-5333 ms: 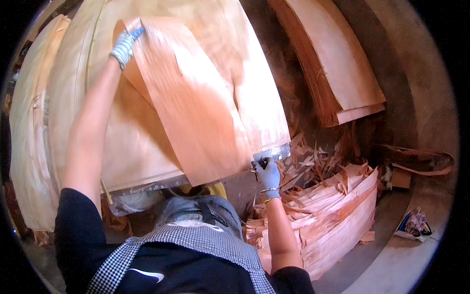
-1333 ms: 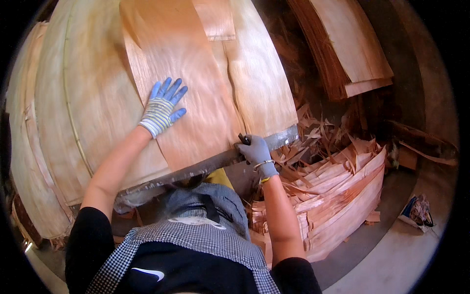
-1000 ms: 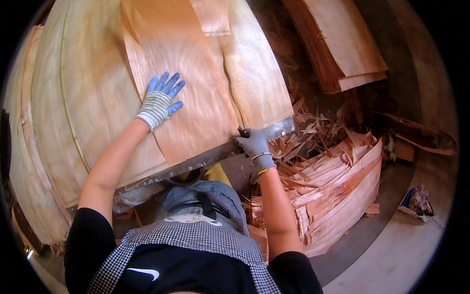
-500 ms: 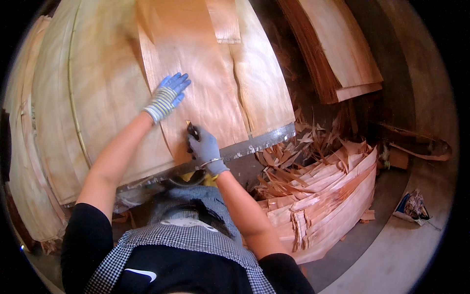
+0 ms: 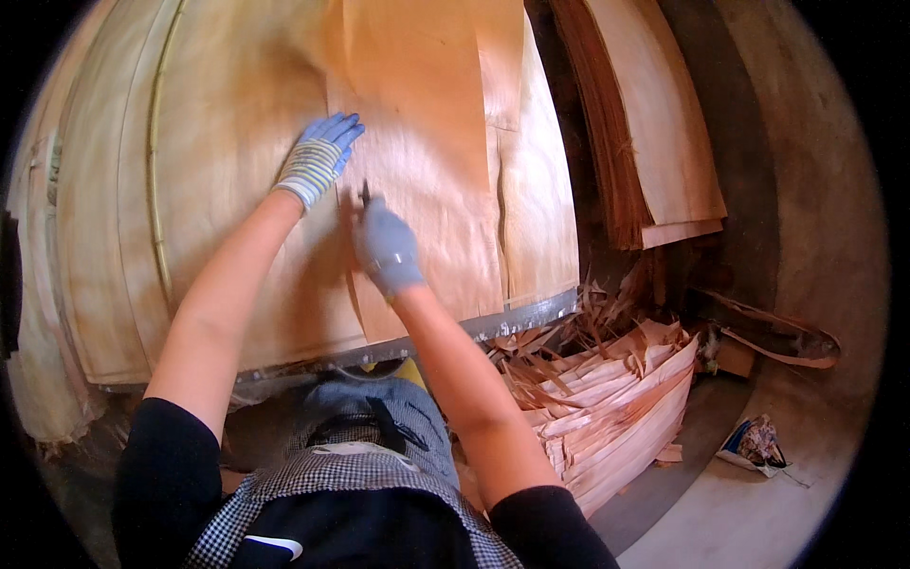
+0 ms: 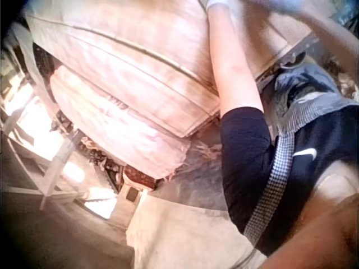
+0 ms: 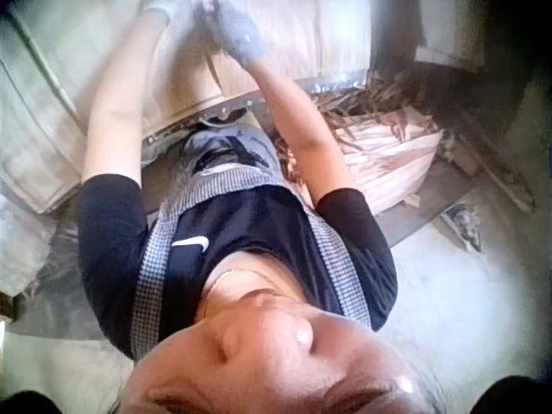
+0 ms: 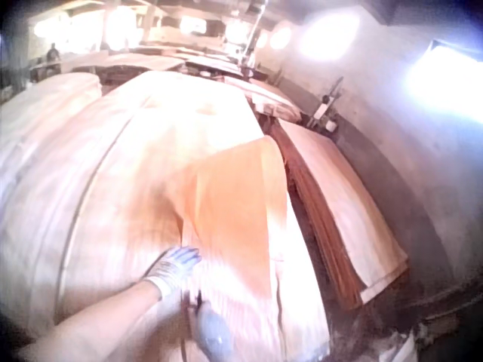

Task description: The person handles large wood veneer sheets by lifting them from stacks, placing them on a work surface, and applying white tape strips to repair cracks.

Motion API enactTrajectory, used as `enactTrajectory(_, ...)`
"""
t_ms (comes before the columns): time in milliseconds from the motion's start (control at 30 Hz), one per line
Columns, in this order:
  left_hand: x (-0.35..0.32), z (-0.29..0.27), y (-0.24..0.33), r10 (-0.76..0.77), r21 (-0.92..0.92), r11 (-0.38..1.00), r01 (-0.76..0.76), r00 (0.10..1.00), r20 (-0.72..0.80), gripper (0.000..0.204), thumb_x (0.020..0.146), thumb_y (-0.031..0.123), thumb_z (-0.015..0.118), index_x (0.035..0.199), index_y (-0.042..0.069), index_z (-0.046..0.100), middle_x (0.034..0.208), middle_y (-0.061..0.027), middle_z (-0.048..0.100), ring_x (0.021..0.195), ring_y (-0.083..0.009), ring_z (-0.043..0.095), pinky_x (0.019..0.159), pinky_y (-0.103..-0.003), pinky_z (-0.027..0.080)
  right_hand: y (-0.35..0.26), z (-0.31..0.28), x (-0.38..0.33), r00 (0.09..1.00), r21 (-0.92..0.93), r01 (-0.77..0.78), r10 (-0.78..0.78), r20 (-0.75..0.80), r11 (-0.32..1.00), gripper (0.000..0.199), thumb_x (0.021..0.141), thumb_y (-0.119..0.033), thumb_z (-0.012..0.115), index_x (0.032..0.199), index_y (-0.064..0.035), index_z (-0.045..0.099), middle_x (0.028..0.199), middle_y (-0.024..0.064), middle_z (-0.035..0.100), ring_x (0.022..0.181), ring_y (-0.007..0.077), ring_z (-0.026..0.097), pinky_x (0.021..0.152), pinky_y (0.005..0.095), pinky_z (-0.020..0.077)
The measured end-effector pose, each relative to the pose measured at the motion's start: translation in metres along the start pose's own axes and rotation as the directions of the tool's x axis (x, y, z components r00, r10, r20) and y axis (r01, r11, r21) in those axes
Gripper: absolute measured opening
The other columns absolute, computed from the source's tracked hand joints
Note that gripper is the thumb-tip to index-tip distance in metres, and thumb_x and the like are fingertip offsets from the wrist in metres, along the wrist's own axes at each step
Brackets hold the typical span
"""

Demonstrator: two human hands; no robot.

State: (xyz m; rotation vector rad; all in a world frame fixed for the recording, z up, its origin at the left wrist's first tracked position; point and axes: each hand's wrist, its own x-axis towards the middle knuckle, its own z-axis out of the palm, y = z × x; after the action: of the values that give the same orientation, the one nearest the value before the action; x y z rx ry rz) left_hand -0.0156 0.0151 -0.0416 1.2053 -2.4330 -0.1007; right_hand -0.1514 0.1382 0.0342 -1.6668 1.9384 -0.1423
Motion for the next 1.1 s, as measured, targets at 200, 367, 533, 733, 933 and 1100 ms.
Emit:
enactTrajectory(200, -0.002, 0.005, 0.002, -0.017, -0.015, 1.0, 0.017, 1.0, 0.01, 0.04, 0.083, 0.012, 0.049, 0.123, 0.012, 0.053, 0.133, -0.01, 0.047, 0.123, -0.028, 0.043, 0.103, -0.038, 0.033, -0.036, 0.013, 0.053, 0.981, -0.147, -0.196, 0.194, -0.031, 0.969, 0.024, 0.089, -0.019, 0.043, 0.105, -0.0013, 0.046, 0.094, 0.0255, 0.064, 0.087, 0.0388, 0.064, 0.073, 0.0465, 0.051)
enactTrajectory(367, -0.001, 0.001, -0.006, -0.024, -0.009, 1.0, 0.024, 0.997, 0.067, 0.041, 0.086, 0.025, 0.051, 0.125, 0.013, 0.052, 0.136, -0.0096, 0.044, 0.126, -0.0276, 0.039, 0.104, -0.041, 0.03, -0.025, 0.028, -0.039, 0.959, -0.179, -0.209, 0.238, 0.156, 0.961, 0.021, 0.091, -0.016, 0.035, 0.106, -0.0024, 0.041, 0.089, 0.0275, 0.063, 0.081, 0.041, 0.064, 0.07, 0.0496, 0.0505)
enactTrajectory(533, 0.0, -0.017, 0.008, -0.054, -0.006, 0.998, 0.056, 0.981, 0.184, 0.058, 0.082, 0.041, 0.057, 0.132, 0.013, 0.044, 0.141, -0.0091, 0.037, 0.13, -0.0283, 0.033, 0.108, -0.042, 0.023, 0.011, 0.044, -0.12, 0.974, -0.239, -0.107, 0.15, 0.171, 0.965, 0.019, 0.089, -0.017, 0.039, 0.101, -0.0031, 0.044, 0.075, 0.0245, 0.064, 0.064, 0.0376, 0.065, 0.056, 0.0471, 0.0511)
enactTrajectory(733, 0.007, -0.02, 0.009, -0.094, -0.03, 0.994, 0.104, 0.967, 0.239, 0.06, 0.081, 0.043, 0.058, 0.132, 0.015, 0.044, 0.144, -0.0067, 0.033, 0.133, -0.0262, 0.028, 0.11, -0.041, 0.02, 0.151, 0.09, -0.314, 0.891, -0.324, -0.051, 0.19, 0.412, 0.945, 0.021, 0.086, -0.015, 0.046, 0.104, -0.0044, 0.045, 0.065, 0.0183, 0.062, 0.056, 0.0365, 0.062, 0.048, 0.0481, 0.0474)
enactTrajectory(933, 0.004, -0.025, 0.013, -0.12, -0.078, 0.987, 0.143, 0.962, 0.243, 0.068, 0.074, 0.044, 0.066, 0.131, 0.014, 0.044, 0.142, -0.009, 0.035, 0.133, -0.0283, 0.029, 0.11, -0.043, 0.02, 0.112, -0.027, -0.127, 0.979, -0.246, 0.139, -0.171, -0.113, 0.959, 0.018, 0.087, -0.017, 0.051, 0.101, -0.0065, 0.047, 0.065, 0.0191, 0.058, 0.054, 0.0372, 0.058, 0.045, 0.0483, 0.0424)
enactTrajectory(1100, 0.009, -0.035, 0.015, -0.127, -0.099, 0.981, 0.167, 0.938, 0.322, 0.082, 0.066, 0.049, 0.071, 0.134, 0.016, 0.04, 0.143, -0.0085, 0.033, 0.134, -0.0274, 0.026, 0.11, -0.043, 0.019, 0.039, -0.046, 0.047, 0.941, -0.318, 0.335, -0.329, 0.075, 0.887, 0.016, 0.087, -0.015, 0.045, 0.1, -0.0054, 0.047, 0.076, 0.0196, 0.063, 0.07, 0.0388, 0.062, 0.06, 0.0491, 0.0472)
